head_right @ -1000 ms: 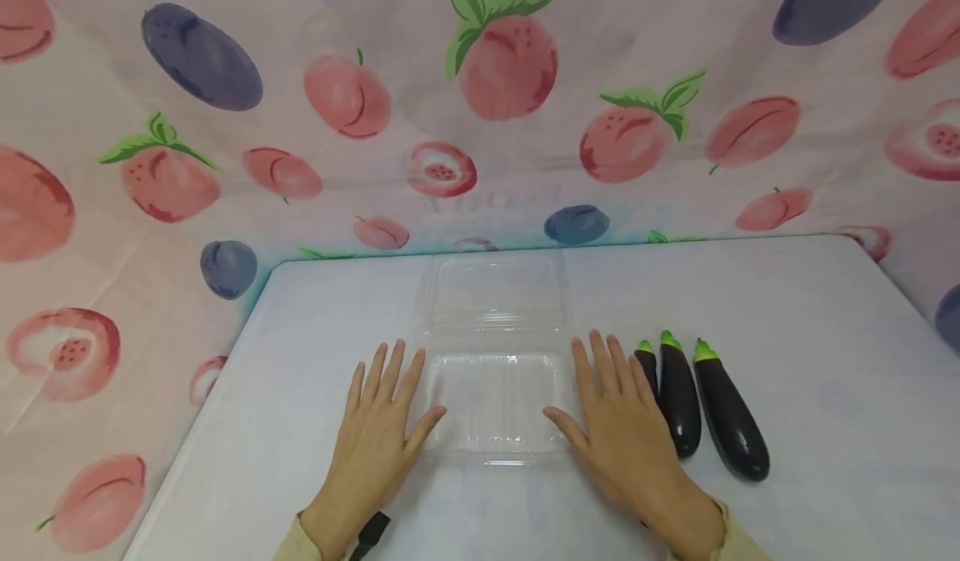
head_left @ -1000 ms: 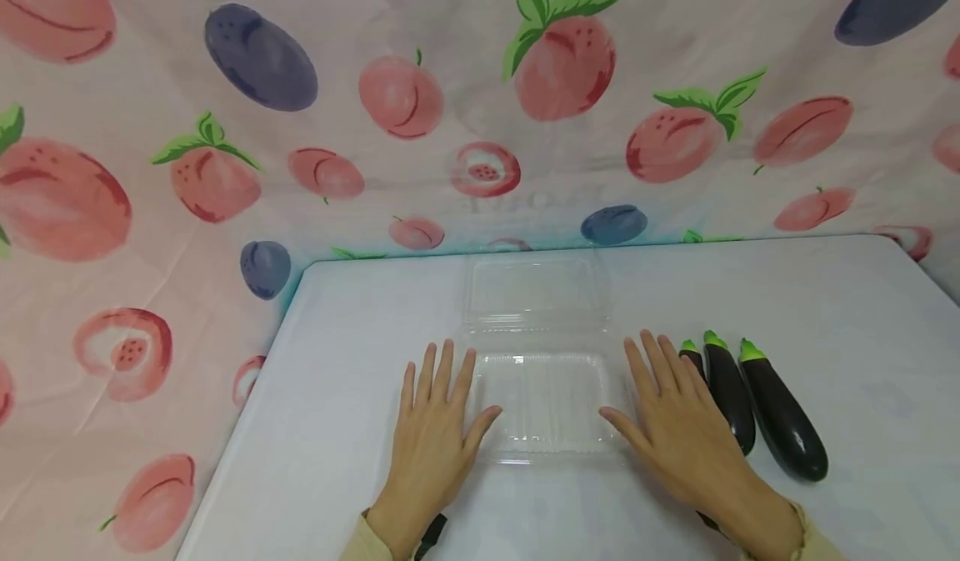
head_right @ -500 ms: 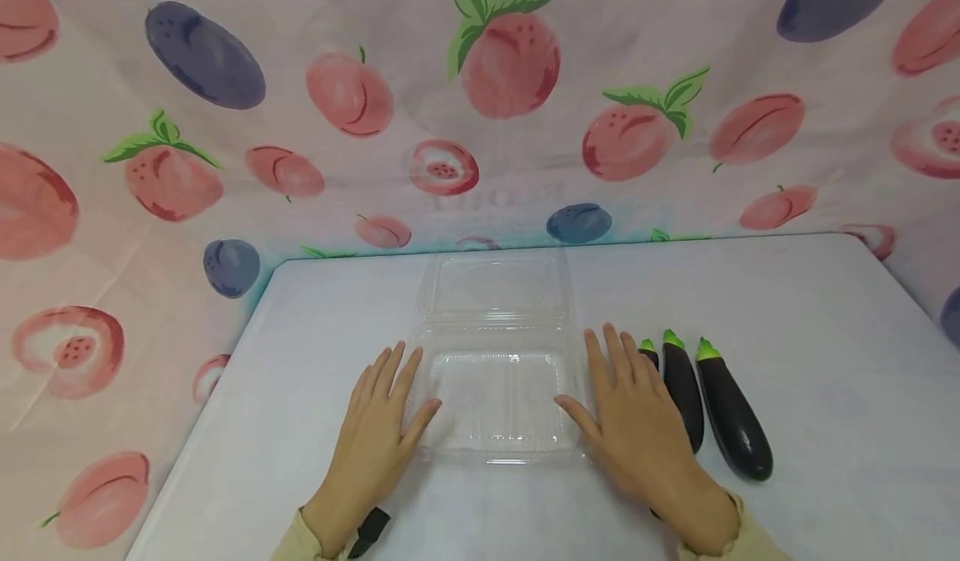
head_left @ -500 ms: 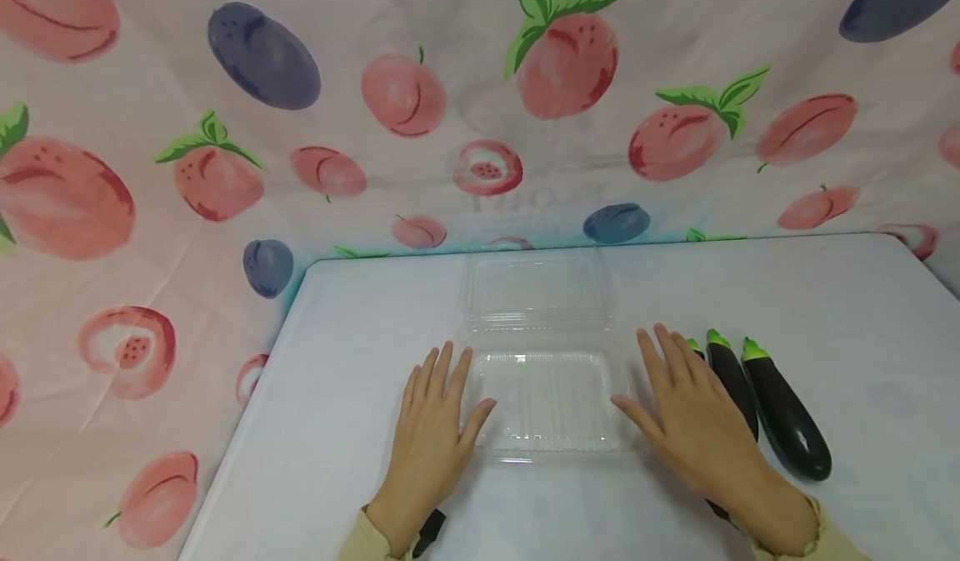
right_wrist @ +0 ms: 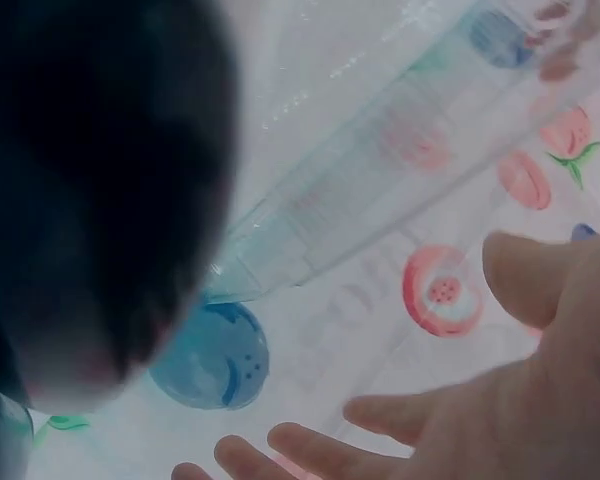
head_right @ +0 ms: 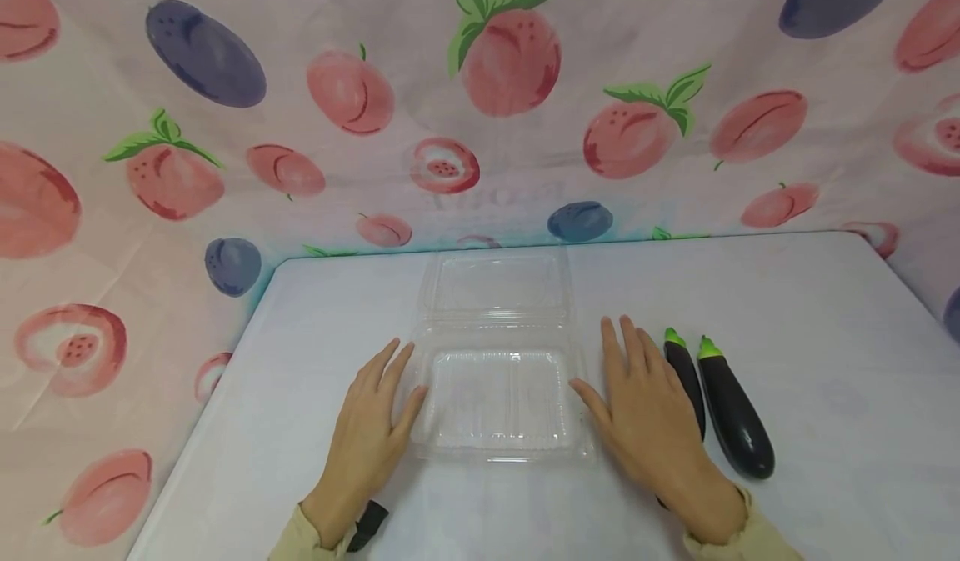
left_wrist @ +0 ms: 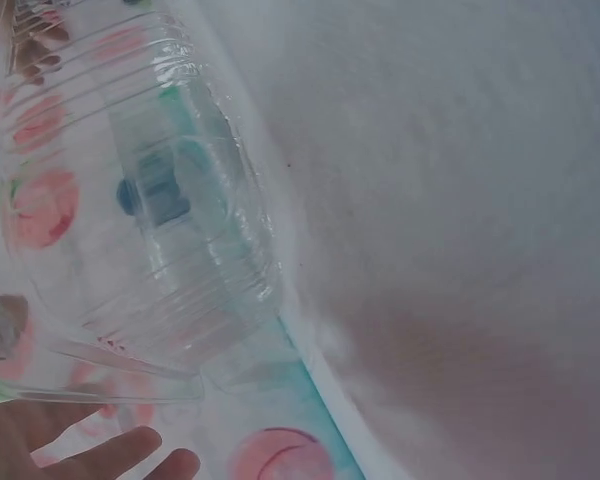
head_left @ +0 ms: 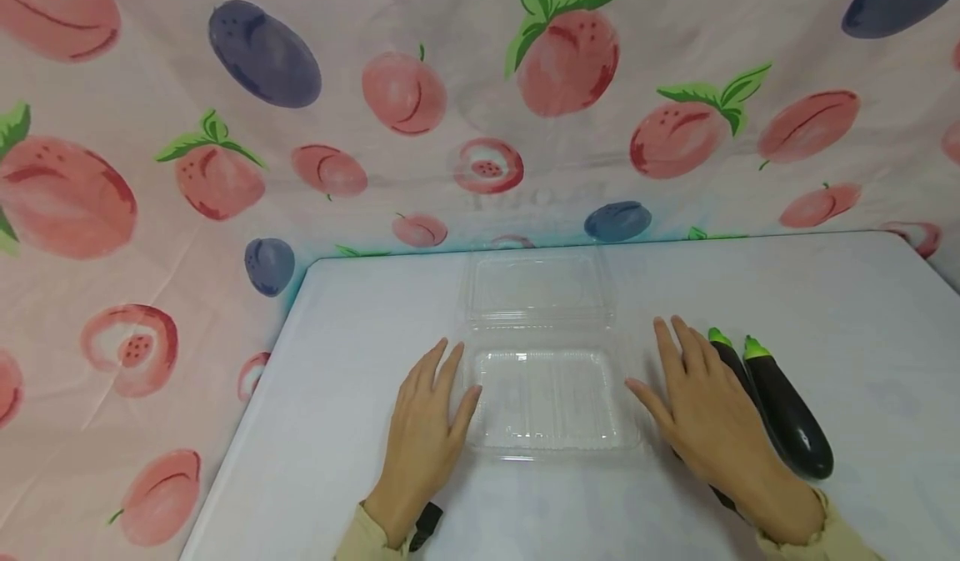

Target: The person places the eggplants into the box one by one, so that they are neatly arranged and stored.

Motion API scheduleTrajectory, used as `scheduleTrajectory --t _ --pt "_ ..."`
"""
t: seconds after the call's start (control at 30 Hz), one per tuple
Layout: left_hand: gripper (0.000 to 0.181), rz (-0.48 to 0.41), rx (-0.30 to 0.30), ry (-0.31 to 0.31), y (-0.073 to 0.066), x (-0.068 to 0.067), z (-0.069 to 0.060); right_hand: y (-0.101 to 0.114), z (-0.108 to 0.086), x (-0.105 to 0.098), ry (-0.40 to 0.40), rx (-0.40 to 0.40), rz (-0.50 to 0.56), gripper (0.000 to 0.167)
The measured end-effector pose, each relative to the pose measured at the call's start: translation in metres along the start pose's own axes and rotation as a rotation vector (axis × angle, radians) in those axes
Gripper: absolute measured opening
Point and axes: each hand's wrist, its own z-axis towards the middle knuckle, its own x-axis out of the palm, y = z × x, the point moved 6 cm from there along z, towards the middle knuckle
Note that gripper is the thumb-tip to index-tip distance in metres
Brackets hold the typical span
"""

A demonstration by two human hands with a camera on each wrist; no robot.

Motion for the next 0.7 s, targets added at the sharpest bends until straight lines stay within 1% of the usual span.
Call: scheduleTrajectory --t 0.3,0.53,0.7 --pt "0.053 -0.043 -0.075 0.046 0.01 0.004 0.0 -0.005 0.003 0.003 -0.008 0.018 -0.001 0.08" --pt "0.055 -0.084 -0.11 0.083 0.015 0.007 0.001 -0.009 0.004 0.006 -0.007 0.026 -0.008 0.081" --pt "0.055 -0.112 -0.135 0.102 0.018 0.007 0.002 -0.011 0.004 0.008 -0.014 0.02 0.003 0.076"
